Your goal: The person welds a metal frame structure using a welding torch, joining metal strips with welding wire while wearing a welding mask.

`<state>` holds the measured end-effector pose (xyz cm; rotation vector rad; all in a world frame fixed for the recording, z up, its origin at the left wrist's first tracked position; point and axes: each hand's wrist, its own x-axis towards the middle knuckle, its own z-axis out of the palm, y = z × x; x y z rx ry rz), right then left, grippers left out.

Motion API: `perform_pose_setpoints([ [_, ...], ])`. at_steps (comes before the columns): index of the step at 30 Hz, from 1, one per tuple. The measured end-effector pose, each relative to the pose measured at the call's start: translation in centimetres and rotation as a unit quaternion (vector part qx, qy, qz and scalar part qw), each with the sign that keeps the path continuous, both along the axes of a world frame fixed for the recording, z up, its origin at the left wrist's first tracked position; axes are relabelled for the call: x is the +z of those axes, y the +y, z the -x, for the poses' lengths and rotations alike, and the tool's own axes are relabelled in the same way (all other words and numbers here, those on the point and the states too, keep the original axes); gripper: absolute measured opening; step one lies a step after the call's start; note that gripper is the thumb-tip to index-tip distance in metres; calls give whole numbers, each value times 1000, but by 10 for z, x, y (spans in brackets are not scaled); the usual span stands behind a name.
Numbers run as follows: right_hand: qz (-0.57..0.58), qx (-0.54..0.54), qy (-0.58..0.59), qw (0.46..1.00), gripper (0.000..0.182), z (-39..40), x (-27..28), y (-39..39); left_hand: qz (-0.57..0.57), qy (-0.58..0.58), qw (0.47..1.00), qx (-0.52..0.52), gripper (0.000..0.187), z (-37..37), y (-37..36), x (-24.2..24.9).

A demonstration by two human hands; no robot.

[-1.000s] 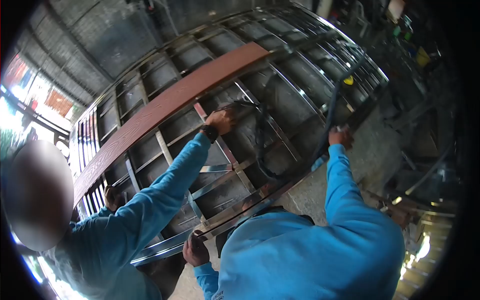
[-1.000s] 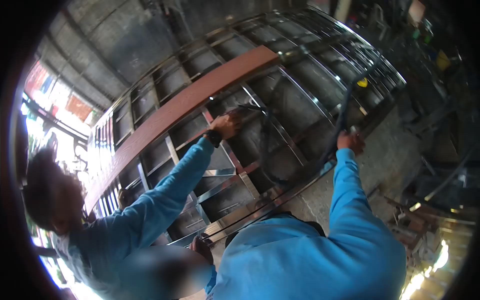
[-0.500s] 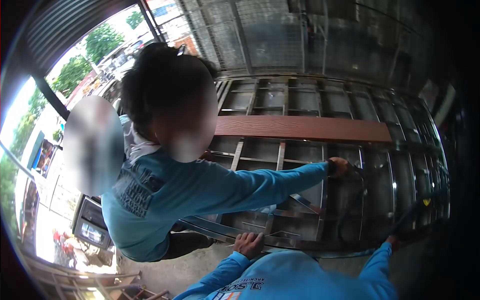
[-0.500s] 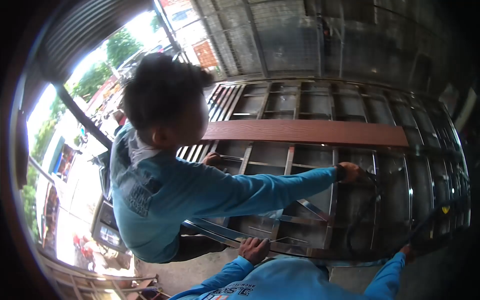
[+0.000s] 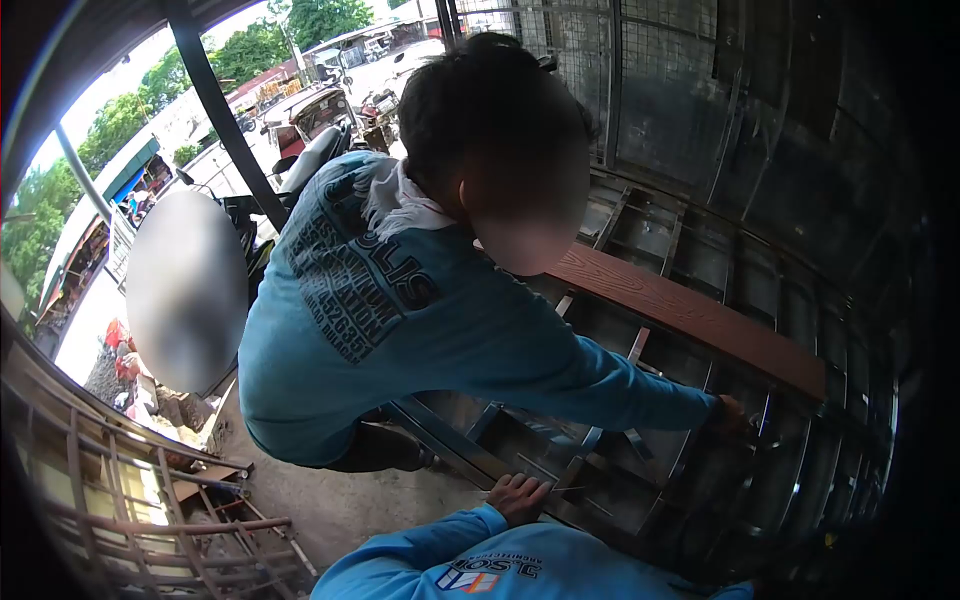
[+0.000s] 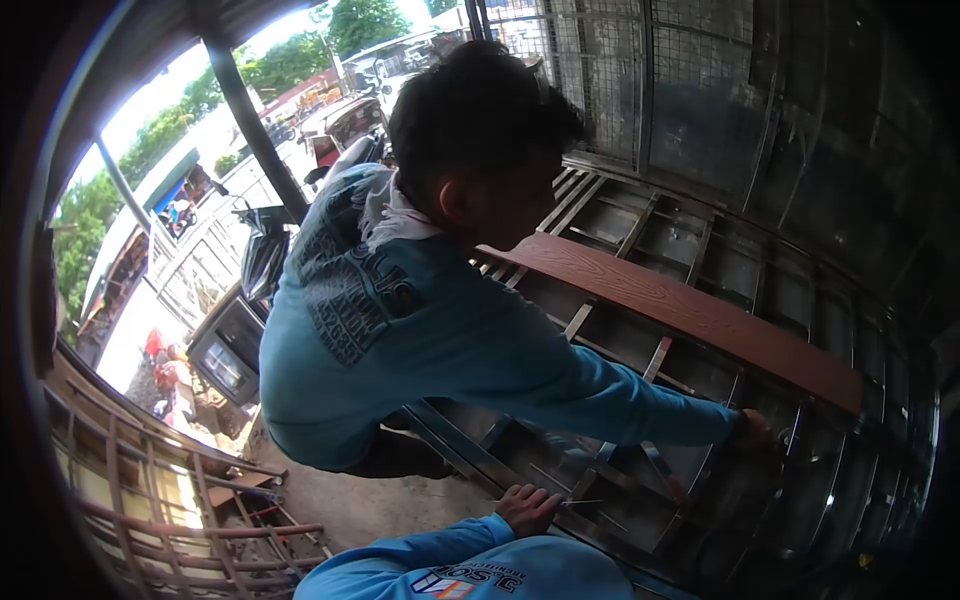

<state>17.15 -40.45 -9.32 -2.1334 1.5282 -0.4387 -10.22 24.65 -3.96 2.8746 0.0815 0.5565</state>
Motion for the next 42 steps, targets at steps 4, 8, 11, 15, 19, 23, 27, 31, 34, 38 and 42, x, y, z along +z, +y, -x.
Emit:
perform_pose_setpoints([
  [4,-8,-2,-7,1000,68,-2,-1,-5,-14,28,999,-17,36,2,8,-17],
  [8,-7,-15,-14,1000,68,9,-4,-16,7,87,996,-19,44,6,15,-15],
  [11,-7,-65,-8,998,68,42,-14,-37,42,102,993,-29,43,3,10,-4],
  [15,-42,-142,-12,989,67,51,-14,-31,3,105,994,-38,44,9,23,-18],
  [19,-83,-199,-48,975,67,61,-4,-22,-33,46,998,-38,44,11,34,-48],
  [23,-114,-224,-82,965,66,68,-2,-20,-52,34,996,-59,40,9,42,-51],
  [27,-121,-240,-38,962,59,69,3,-17,-41,26,998,-34,37,7,26,-41],
  [31,-87,-210,-19,974,56,76,-6,-33,0,8,999,-31,29,-3,14,-12],
  [34,-69,-174,-27,982,56,74,-13,-43,17,26,999,-14,27,-3,11,-9],
  [38,-53,-134,-39,989,55,72,-12,-52,30,27,999,2,25,-8,2,3],
  [42,-49,-83,-47,994,55,68,-9,-45,54,25,998,-11,28,-7,7,15],
])
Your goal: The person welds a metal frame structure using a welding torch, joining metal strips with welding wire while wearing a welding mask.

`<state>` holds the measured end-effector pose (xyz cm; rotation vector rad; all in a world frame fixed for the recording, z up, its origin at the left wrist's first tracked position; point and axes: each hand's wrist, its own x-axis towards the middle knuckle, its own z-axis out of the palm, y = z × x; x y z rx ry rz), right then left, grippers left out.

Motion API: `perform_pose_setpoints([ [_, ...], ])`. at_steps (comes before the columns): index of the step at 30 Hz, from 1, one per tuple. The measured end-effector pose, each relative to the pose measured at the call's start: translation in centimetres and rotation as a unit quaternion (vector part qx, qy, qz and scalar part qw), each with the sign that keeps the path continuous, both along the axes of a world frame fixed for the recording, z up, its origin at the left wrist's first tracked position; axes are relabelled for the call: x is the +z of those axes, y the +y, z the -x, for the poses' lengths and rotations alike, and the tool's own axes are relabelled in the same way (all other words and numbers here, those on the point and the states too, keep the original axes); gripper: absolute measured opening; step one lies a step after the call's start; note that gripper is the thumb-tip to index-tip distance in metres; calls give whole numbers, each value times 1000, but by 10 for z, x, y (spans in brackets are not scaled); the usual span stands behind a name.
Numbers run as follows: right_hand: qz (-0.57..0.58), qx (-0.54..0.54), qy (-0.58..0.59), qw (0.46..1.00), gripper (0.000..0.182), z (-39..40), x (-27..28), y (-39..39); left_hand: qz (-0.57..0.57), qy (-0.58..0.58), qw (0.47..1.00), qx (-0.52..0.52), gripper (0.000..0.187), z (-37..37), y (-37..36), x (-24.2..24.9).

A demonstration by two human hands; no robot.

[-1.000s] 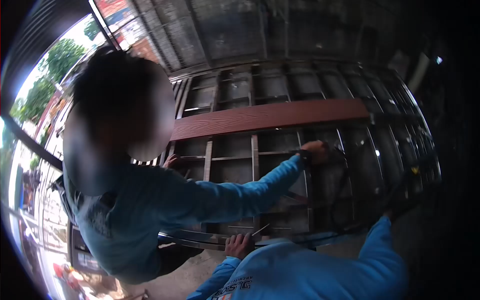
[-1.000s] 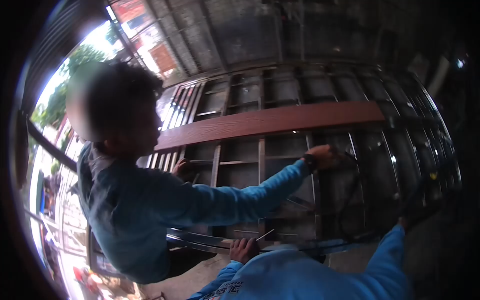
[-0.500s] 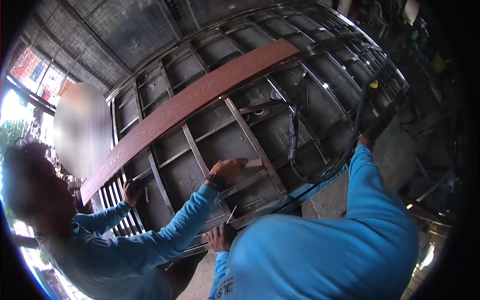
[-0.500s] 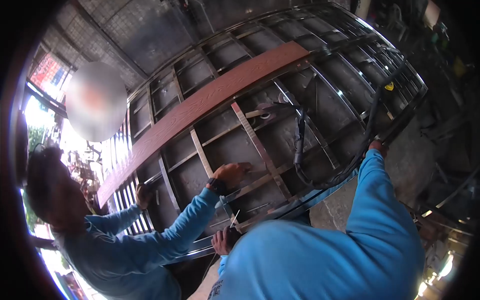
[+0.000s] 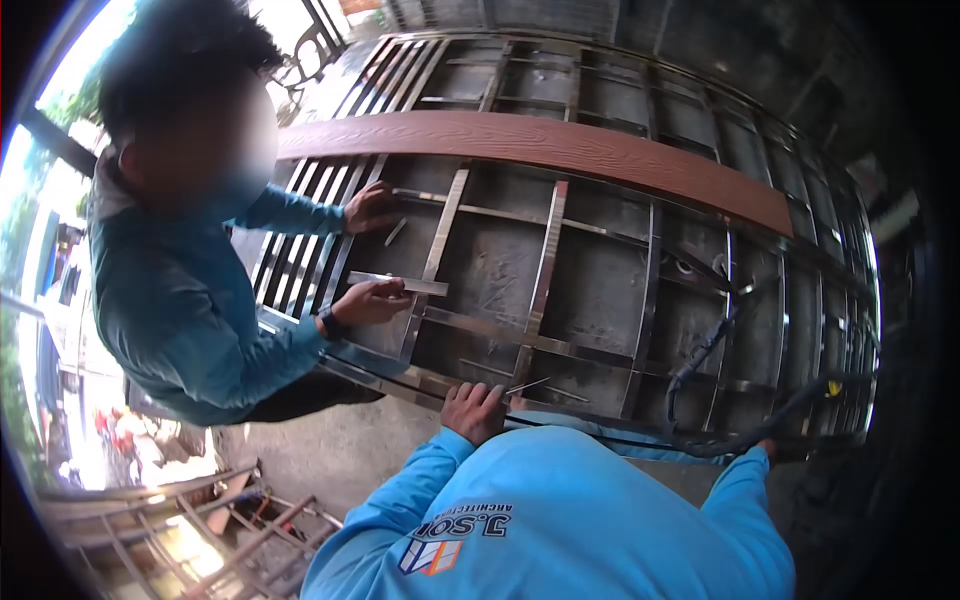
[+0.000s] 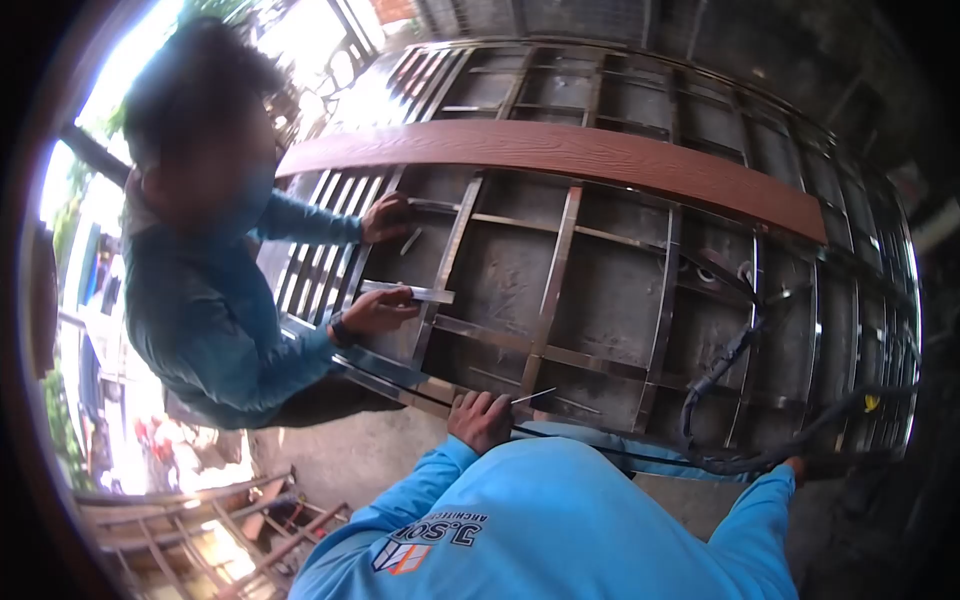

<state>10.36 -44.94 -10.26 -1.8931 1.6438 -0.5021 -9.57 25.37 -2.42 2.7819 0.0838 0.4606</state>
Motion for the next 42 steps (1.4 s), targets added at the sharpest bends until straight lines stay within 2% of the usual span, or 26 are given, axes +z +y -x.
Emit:
perform_pose_setpoints([
  [15,-12,106,-19,994,54,1,11,28,28,4,1000,11,33,4,-2,1],
  [20,-25,128,-18,991,54,7,5,63,35,16,999,17,34,6,-2,2],
  [42,-43,172,-14,984,53,13,-6,99,31,1,999,11,34,5,-1,-6],
])
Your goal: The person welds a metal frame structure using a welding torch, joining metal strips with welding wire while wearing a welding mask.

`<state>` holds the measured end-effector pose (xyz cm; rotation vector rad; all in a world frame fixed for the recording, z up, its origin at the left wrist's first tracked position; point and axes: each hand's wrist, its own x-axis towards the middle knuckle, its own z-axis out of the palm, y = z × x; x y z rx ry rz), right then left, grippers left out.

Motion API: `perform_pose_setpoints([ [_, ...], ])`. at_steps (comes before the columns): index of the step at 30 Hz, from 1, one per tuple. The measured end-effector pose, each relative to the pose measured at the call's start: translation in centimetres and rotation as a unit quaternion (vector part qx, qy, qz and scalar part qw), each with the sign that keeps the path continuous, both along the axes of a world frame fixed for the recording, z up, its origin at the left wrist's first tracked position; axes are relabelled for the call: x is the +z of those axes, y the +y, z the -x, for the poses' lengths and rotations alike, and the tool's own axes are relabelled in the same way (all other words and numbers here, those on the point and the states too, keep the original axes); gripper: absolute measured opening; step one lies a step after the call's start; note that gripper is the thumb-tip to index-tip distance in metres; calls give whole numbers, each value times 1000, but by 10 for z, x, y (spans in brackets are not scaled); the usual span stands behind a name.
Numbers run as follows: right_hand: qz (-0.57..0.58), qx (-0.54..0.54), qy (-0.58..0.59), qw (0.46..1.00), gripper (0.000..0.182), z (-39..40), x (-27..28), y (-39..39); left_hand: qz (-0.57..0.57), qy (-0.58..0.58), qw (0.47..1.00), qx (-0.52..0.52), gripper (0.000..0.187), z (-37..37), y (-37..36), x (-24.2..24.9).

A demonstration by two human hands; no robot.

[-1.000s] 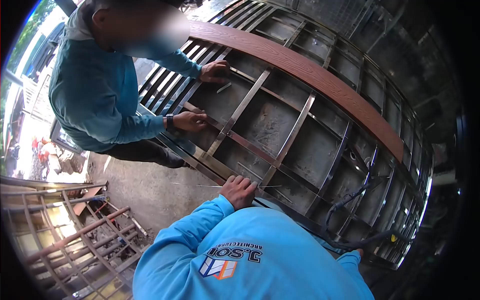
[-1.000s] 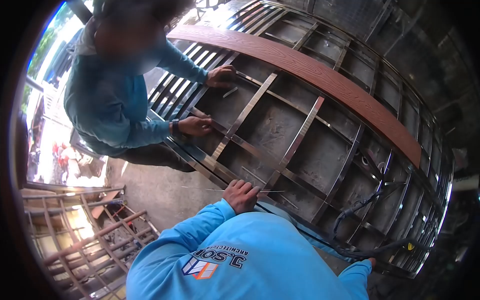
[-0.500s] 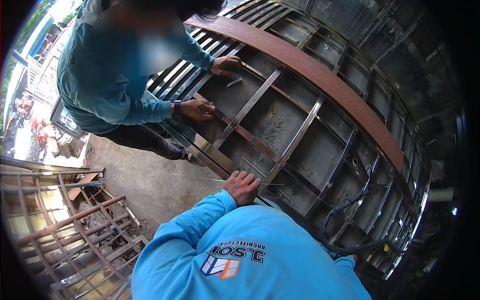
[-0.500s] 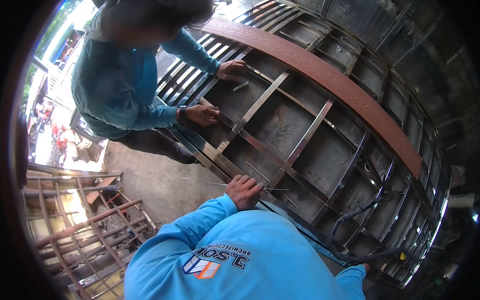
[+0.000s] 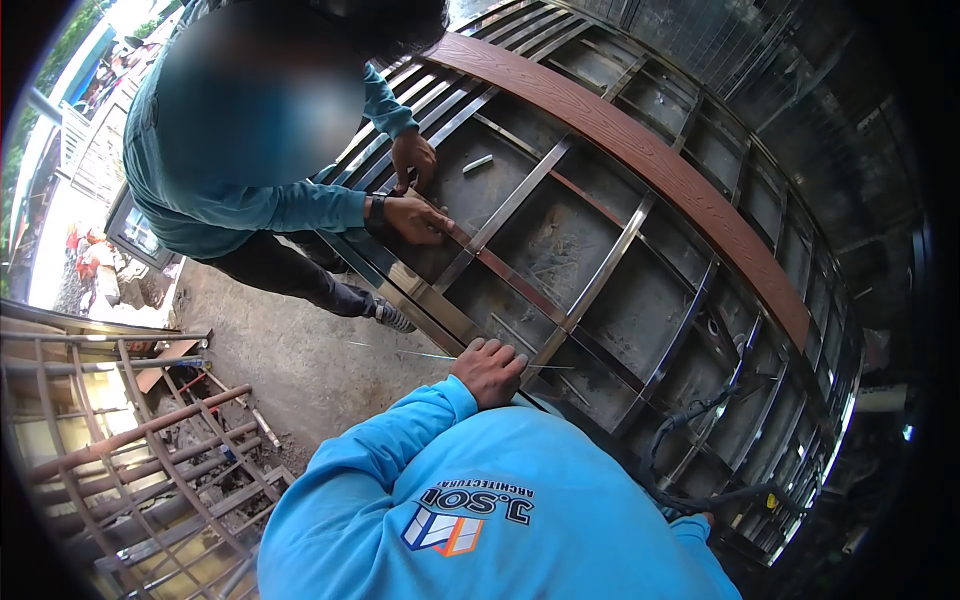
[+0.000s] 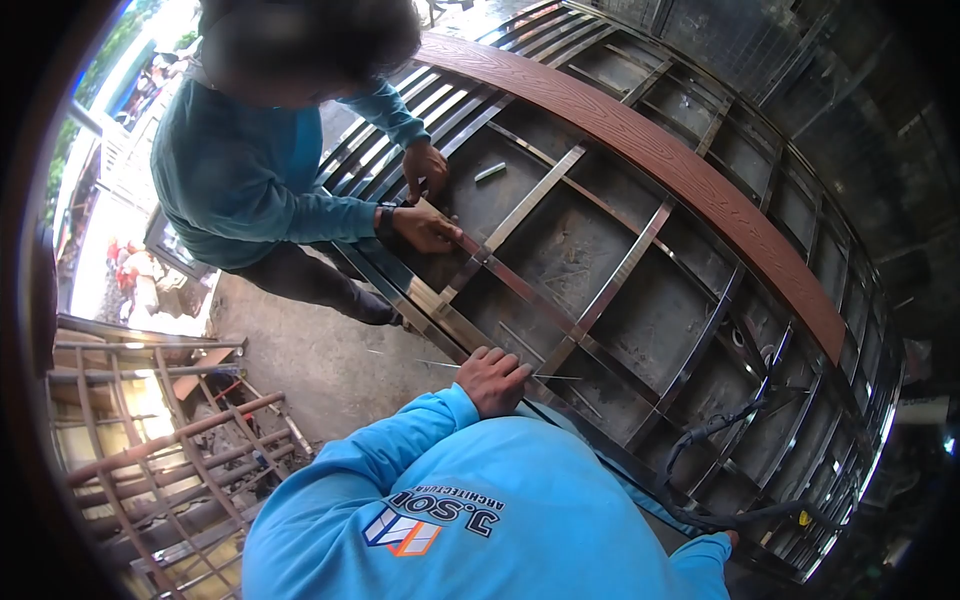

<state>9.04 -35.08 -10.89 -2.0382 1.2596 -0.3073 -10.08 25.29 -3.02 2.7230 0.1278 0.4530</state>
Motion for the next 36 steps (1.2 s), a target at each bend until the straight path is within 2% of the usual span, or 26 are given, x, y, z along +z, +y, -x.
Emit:
perform_pose_setpoints([
  [12,8,3,-2,1000,52,0,14,-10,-4,3,1000,3,32,-1,-1,1],
  [21,33,-8,-3,999,52,-18,35,-62,-5,-6,1000,6,29,-1,0,1],
  [36,43,-15,1,999,51,-18,35,-67,2,7,1000,2,32,0,-1,4],
])
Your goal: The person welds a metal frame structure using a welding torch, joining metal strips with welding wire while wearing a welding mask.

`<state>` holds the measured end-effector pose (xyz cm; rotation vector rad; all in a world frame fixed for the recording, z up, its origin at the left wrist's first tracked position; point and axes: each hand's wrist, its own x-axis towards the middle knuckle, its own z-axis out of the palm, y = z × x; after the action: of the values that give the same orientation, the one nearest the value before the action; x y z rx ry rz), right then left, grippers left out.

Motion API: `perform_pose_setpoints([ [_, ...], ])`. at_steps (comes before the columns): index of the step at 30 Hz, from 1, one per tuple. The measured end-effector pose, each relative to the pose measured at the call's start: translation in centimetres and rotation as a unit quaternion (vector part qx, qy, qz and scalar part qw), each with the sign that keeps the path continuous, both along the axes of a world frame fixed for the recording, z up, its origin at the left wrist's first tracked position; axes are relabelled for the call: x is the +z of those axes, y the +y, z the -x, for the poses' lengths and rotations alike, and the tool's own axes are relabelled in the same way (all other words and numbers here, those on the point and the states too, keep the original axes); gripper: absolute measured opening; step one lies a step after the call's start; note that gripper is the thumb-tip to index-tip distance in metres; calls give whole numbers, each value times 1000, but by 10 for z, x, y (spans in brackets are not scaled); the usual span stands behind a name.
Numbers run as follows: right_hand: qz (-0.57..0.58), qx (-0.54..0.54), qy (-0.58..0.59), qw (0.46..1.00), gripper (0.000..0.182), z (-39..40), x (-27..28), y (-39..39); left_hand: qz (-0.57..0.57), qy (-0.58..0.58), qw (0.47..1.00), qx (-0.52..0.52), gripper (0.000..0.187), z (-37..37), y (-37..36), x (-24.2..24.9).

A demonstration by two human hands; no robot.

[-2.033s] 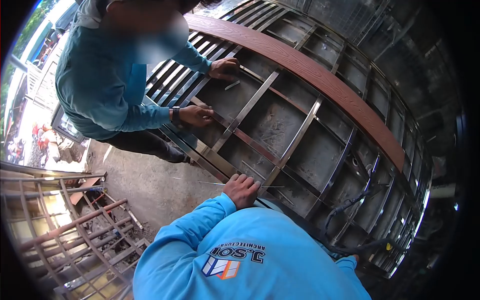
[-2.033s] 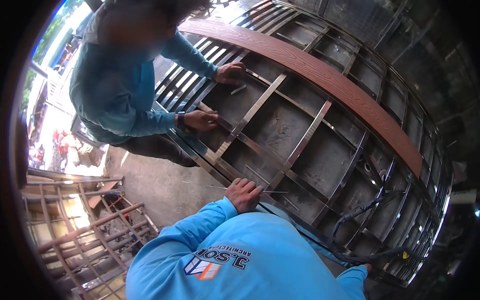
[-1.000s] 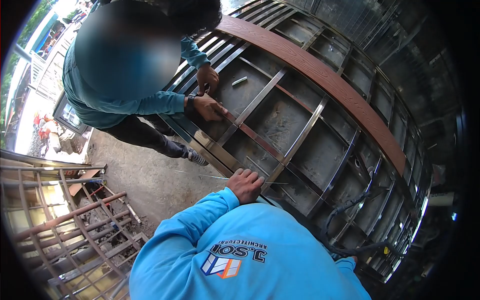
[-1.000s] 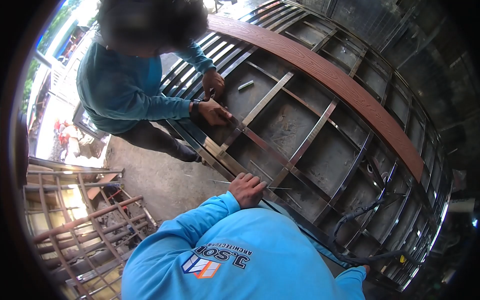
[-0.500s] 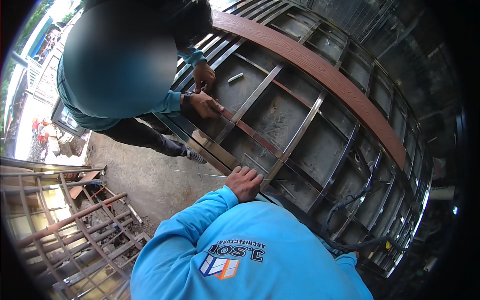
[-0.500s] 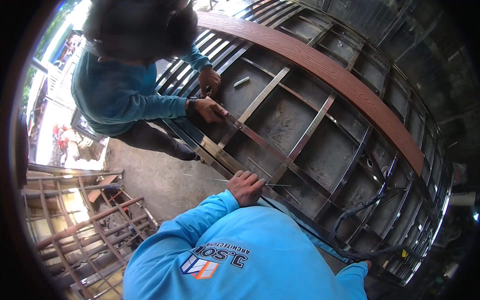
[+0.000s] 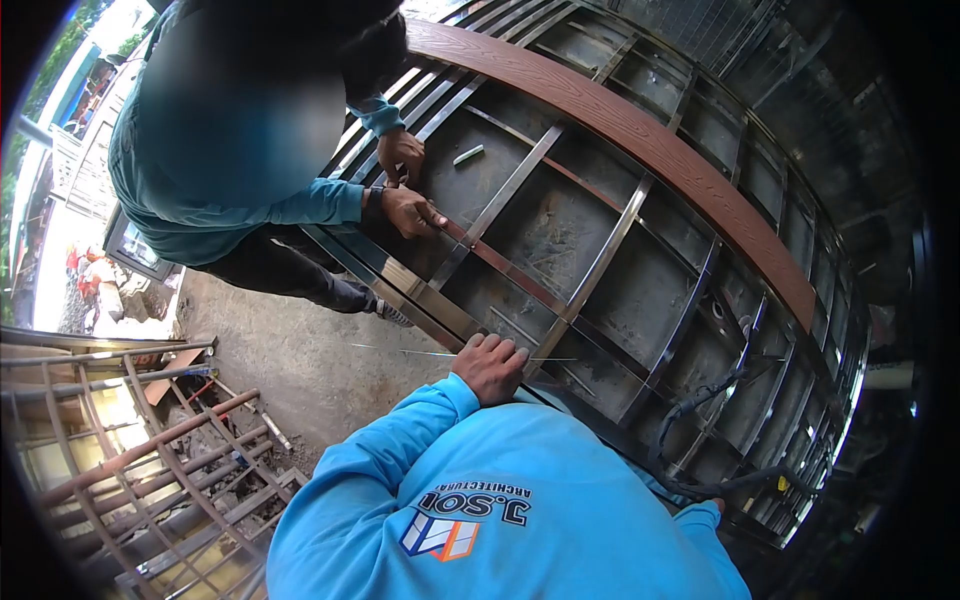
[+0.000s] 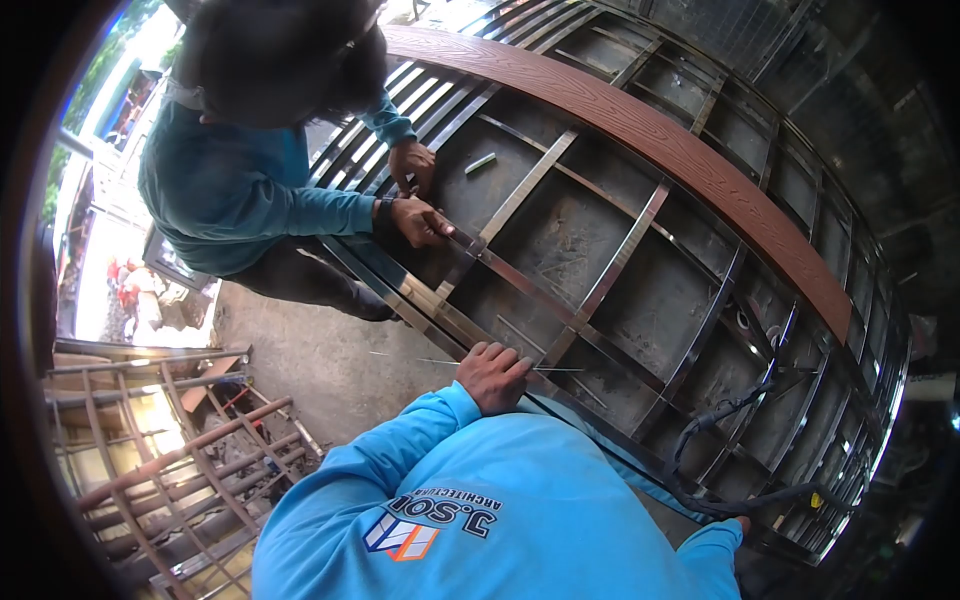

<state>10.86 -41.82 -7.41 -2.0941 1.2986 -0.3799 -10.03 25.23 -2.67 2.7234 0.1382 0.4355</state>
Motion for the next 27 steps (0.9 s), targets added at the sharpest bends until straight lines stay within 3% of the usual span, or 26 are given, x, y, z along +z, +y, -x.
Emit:
perform_pose_setpoints([
  [27,5,-30,20,999,49,-6,-4,10,-16,-4,1000,-4,30,-1,1,2],
])
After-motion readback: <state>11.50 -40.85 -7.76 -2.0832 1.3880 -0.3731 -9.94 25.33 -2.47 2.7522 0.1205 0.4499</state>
